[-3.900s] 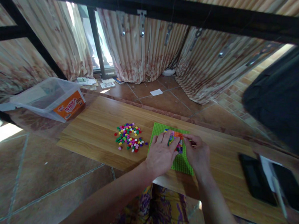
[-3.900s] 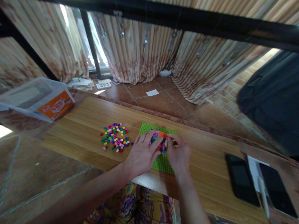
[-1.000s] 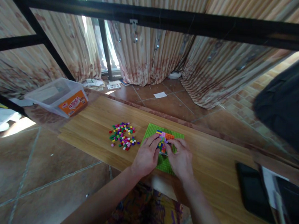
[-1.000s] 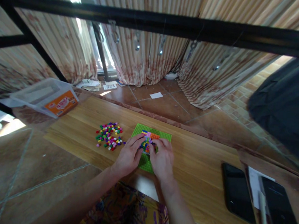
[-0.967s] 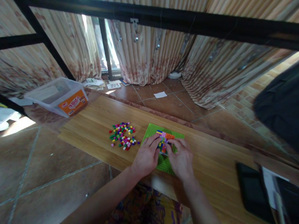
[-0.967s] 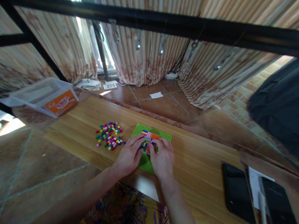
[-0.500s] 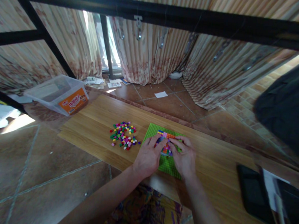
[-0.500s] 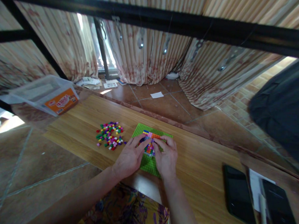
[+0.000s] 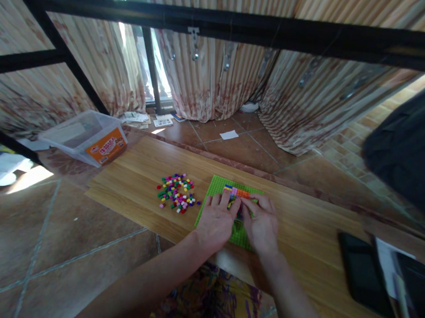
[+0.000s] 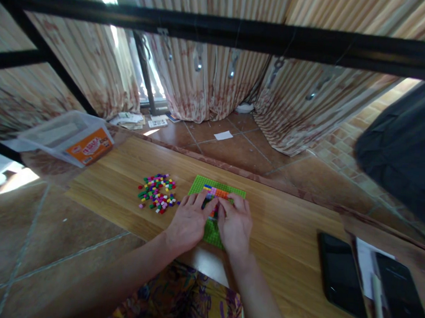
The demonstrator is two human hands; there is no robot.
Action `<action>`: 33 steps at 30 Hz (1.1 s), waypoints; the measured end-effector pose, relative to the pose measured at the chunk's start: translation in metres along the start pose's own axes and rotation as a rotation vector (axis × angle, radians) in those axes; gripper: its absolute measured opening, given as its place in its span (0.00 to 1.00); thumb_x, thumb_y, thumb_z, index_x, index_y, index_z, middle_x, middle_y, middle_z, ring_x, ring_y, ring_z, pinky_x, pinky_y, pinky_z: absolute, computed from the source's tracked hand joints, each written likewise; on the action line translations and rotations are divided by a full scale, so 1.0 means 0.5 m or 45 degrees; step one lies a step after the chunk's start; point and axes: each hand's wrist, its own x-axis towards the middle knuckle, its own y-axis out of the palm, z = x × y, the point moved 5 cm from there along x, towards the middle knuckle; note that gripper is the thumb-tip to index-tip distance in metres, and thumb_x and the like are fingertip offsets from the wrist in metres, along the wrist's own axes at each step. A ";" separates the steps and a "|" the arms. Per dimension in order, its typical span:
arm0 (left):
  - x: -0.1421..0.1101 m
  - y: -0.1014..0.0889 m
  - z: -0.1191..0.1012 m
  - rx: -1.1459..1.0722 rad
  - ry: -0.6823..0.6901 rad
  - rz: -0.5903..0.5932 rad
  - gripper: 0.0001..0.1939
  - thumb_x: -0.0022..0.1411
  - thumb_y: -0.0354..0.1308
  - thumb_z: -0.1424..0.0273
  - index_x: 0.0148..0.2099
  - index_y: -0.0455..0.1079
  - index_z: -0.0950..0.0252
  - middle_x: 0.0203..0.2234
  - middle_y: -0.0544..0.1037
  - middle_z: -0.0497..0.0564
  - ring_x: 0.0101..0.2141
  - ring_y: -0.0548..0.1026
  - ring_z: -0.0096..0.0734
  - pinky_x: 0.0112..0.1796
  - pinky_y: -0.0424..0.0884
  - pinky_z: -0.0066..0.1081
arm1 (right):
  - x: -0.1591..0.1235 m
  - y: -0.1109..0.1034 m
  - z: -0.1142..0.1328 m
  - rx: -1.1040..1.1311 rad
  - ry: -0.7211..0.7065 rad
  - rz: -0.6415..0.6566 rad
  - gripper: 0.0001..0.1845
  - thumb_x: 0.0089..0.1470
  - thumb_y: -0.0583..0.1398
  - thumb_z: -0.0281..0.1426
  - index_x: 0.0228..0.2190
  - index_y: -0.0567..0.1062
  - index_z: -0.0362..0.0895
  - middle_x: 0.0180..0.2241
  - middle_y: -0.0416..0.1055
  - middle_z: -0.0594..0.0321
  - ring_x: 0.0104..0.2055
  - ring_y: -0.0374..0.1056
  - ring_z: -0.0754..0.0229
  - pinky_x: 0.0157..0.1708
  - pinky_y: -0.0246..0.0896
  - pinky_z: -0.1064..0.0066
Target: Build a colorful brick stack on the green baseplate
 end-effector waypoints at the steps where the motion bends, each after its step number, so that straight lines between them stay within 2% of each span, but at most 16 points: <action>1: 0.002 0.000 -0.002 0.009 0.000 0.015 0.25 0.64 0.49 0.75 0.63 0.64 0.62 0.59 0.66 0.64 0.50 0.71 0.49 0.48 0.69 0.50 | -0.003 0.000 0.006 -0.067 -0.023 0.019 0.17 0.62 0.53 0.32 0.39 0.82 0.48 0.45 0.73 0.53 0.45 0.65 0.50 0.46 0.65 0.55; 5: 0.008 0.001 -0.012 0.049 0.000 0.023 0.24 0.64 0.48 0.76 0.61 0.65 0.62 0.59 0.67 0.64 0.49 0.72 0.49 0.46 0.70 0.49 | -0.006 0.000 0.023 -0.216 -0.081 0.086 0.19 0.62 0.50 0.28 0.41 0.81 0.45 0.45 0.72 0.52 0.43 0.64 0.50 0.45 0.64 0.57; 10: 0.007 0.011 -0.021 0.129 0.007 -0.020 0.23 0.66 0.46 0.77 0.61 0.66 0.65 0.60 0.66 0.66 0.50 0.73 0.51 0.47 0.71 0.51 | -0.003 0.001 0.026 -0.244 -0.121 0.125 0.18 0.61 0.50 0.27 0.41 0.80 0.43 0.45 0.72 0.51 0.43 0.65 0.50 0.44 0.65 0.58; 14: 0.001 0.013 -0.013 0.079 0.018 -0.032 0.26 0.64 0.47 0.78 0.63 0.64 0.63 0.61 0.66 0.65 0.52 0.72 0.50 0.50 0.70 0.53 | -0.013 -0.005 0.019 -0.155 -0.064 0.050 0.19 0.63 0.49 0.28 0.43 0.80 0.42 0.46 0.72 0.49 0.47 0.66 0.49 0.49 0.65 0.57; 18: -0.023 0.003 0.013 -0.028 0.075 -0.034 0.33 0.62 0.48 0.79 0.69 0.55 0.61 0.64 0.63 0.62 0.55 0.70 0.48 0.53 0.69 0.50 | -0.047 -0.025 0.018 -0.002 0.059 -0.109 0.18 0.62 0.51 0.32 0.44 0.79 0.42 0.45 0.73 0.50 0.47 0.69 0.50 0.50 0.66 0.55; 20: -0.048 -0.006 0.048 -0.102 0.055 -0.132 0.36 0.61 0.48 0.80 0.70 0.51 0.61 0.65 0.62 0.61 0.57 0.69 0.47 0.55 0.68 0.48 | -0.071 -0.036 0.025 0.084 0.121 -0.161 0.17 0.62 0.52 0.33 0.42 0.79 0.43 0.44 0.74 0.51 0.45 0.71 0.52 0.48 0.68 0.56; 22: -0.082 -0.013 0.109 -0.170 -0.040 -0.281 0.34 0.61 0.47 0.80 0.69 0.54 0.62 0.63 0.64 0.61 0.59 0.67 0.47 0.57 0.66 0.49 | -0.096 -0.041 0.040 0.152 0.175 -0.162 0.16 0.62 0.53 0.34 0.41 0.80 0.45 0.43 0.75 0.52 0.43 0.72 0.53 0.46 0.69 0.57; 25: -0.142 -0.021 0.235 -0.255 -0.273 -0.531 0.26 0.65 0.45 0.76 0.65 0.59 0.63 0.60 0.67 0.61 0.61 0.65 0.45 0.59 0.66 0.48 | -0.130 -0.031 0.076 0.234 0.195 -0.093 0.15 0.62 0.54 0.34 0.42 0.80 0.46 0.43 0.76 0.54 0.43 0.73 0.53 0.46 0.69 0.58; 27: -0.178 -0.021 0.320 -0.239 -0.474 -0.612 0.24 0.66 0.45 0.73 0.63 0.61 0.66 0.58 0.68 0.63 0.60 0.66 0.45 0.59 0.66 0.48 | -0.146 -0.010 0.107 0.284 0.167 -0.034 0.14 0.62 0.54 0.34 0.41 0.79 0.47 0.42 0.77 0.55 0.44 0.73 0.54 0.47 0.69 0.59; 30: -0.199 -0.018 0.395 -0.122 -0.635 -0.565 0.23 0.66 0.44 0.75 0.61 0.63 0.71 0.58 0.68 0.68 0.60 0.66 0.47 0.58 0.66 0.50 | -0.151 0.039 0.155 0.342 0.121 0.080 0.13 0.62 0.54 0.32 0.39 0.79 0.47 0.40 0.78 0.56 0.43 0.73 0.54 0.45 0.69 0.61; 33: -0.189 -0.010 0.405 0.048 -0.662 -0.423 0.25 0.64 0.50 0.73 0.62 0.63 0.71 0.60 0.66 0.70 0.61 0.65 0.54 0.58 0.64 0.55 | -0.129 0.096 0.193 0.328 0.065 0.198 0.13 0.62 0.53 0.30 0.38 0.79 0.46 0.37 0.77 0.57 0.41 0.73 0.55 0.44 0.68 0.63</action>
